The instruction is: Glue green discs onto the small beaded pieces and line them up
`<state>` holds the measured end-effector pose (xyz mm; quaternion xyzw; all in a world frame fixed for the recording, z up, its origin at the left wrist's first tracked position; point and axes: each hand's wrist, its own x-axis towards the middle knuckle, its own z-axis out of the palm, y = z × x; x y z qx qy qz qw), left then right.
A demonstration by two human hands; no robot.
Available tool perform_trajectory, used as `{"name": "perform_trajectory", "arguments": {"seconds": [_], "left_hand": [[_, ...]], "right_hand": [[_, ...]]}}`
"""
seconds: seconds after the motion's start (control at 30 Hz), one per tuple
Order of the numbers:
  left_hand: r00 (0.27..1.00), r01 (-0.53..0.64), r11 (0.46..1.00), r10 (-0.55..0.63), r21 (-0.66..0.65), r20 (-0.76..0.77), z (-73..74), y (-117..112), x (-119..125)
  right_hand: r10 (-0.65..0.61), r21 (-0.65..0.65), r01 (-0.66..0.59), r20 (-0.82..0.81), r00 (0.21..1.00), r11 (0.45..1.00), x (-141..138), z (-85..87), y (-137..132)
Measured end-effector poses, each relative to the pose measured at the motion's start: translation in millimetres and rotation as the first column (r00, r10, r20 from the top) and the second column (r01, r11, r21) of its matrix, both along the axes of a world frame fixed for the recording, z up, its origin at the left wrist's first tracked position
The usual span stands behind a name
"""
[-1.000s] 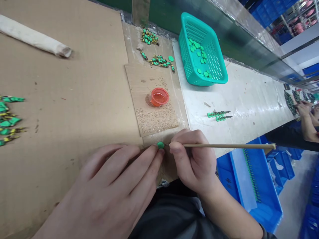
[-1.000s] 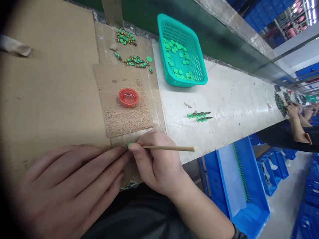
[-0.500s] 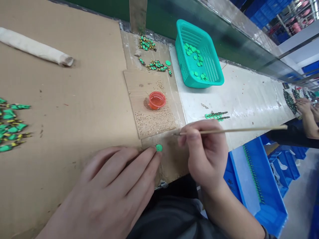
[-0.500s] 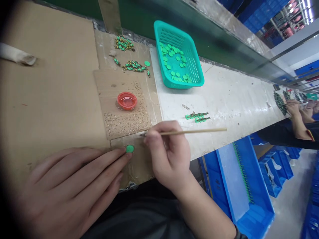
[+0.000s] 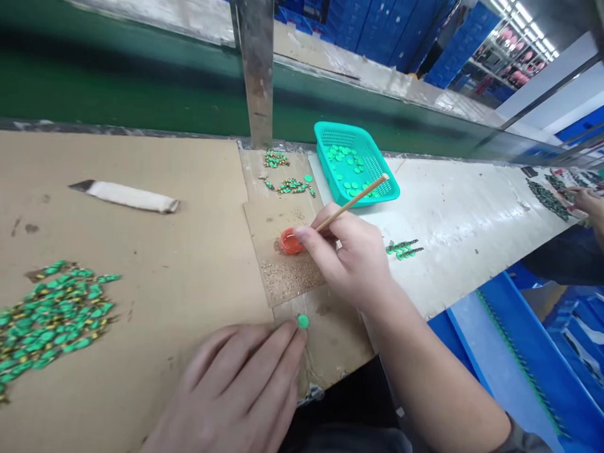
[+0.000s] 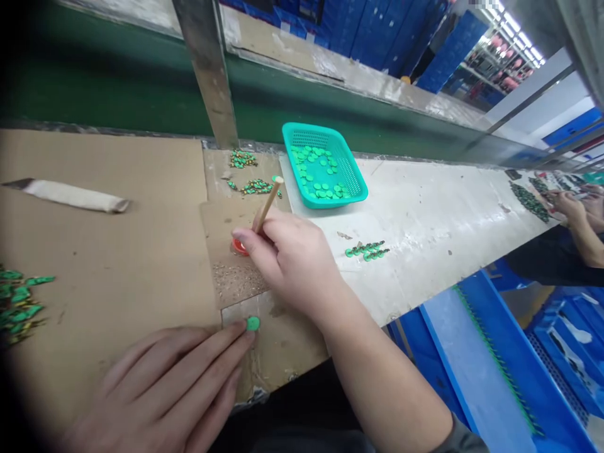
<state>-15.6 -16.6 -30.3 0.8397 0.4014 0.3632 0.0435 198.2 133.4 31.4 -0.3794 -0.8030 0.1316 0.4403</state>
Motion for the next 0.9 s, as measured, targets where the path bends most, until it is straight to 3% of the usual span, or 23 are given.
{"name": "perform_trajectory", "arguments": {"seconds": [0.33,0.67,0.77,0.9], "left_hand": [[0.999,-0.011,1.000,0.011,0.028,0.030,-6.1,2,2],[1.000,0.003,1.000,-0.003,0.030,0.006,-2.6,2,3],[1.000,0.000,1.000,0.000,-0.004,0.004,-3.5,-1,1],[1.000,0.005,0.998,-0.007,-0.056,-0.029,-2.8,-6,-2]], "right_hand": [[-0.021,-0.041,0.022,0.026,0.999,0.999,-5,-7.5,5],[-0.018,-0.017,0.018,0.000,1.000,1.000,-5,-5.9,5],[-0.045,0.020,0.045,-0.028,0.999,0.999,-2,-0.4,-4],[-0.081,-0.008,0.081,-0.084,0.993,0.997,7,3.2,-41]]}}
